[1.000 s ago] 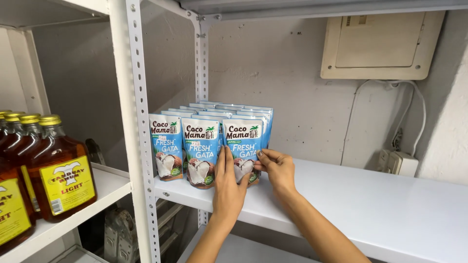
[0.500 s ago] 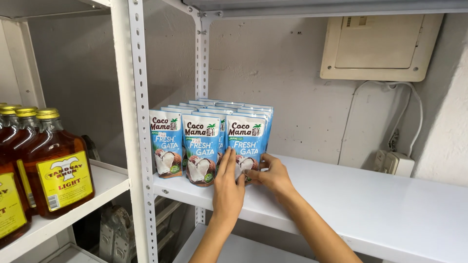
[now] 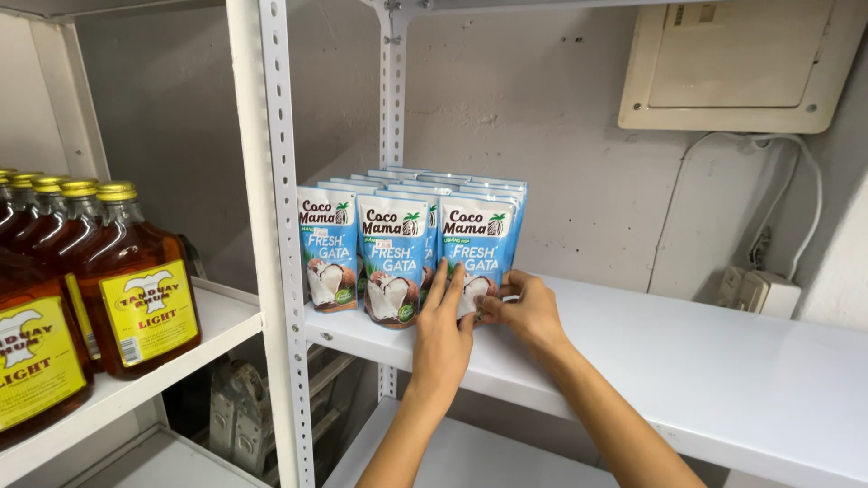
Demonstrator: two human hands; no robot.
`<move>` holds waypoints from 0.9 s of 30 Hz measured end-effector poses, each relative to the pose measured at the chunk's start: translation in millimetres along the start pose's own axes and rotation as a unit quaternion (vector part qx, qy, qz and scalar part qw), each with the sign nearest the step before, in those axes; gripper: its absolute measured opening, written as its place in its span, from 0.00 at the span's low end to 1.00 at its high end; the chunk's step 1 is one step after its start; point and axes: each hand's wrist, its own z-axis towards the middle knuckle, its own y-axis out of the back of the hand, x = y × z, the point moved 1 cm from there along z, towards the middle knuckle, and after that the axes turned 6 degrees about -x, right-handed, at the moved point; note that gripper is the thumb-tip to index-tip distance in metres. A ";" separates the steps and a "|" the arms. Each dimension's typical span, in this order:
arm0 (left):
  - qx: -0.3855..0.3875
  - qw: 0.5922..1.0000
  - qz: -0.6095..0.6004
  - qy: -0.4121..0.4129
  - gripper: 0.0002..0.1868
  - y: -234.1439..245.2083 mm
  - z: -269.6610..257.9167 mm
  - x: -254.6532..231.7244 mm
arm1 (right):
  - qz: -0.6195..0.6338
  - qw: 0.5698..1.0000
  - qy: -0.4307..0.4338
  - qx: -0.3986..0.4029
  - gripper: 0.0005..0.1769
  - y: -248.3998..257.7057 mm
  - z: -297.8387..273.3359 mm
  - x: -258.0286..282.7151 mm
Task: The person repeatedly picks up packets of Coco Mama Fresh Gata from a white basket on the floor, wipes them with a cloth, and places them in a row on a white metal shelf. The person also handles a barcode scanner during the process.
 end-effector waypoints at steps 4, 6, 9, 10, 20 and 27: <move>0.011 1.000 -0.007 -0.001 0.40 0.3 -0.1 -1.1 | 0.015 1.000 0.013 0.009 0.10 1.2 -4.3 -1.3; 0.008 1.000 -0.006 -0.003 0.41 0.4 3.4 -2.4 | 0.010 1.000 0.018 0.011 0.10 2.2 -4.7 4.1; 0.012 1.000 -0.023 0.011 0.43 1.3 0.5 -3.8 | 0.022 1.000 -0.005 0.012 0.10 2.5 -3.8 1.1; 0.010 0.999 -0.029 0.013 0.44 1.8 1.7 -4.7 | 0.018 1.000 -0.007 0.009 0.11 2.0 1.1 -3.5; 0.009 0.999 -0.022 0.027 0.44 1.6 1.9 -4.6 | -0.163 0.986 -0.010 0.031 0.22 -0.7 8.5 -19.4; 0.011 0.999 -0.016 0.029 0.44 1.1 2.3 -3.5 | -0.204 0.977 0.055 0.013 0.21 -3.8 19.5 -32.0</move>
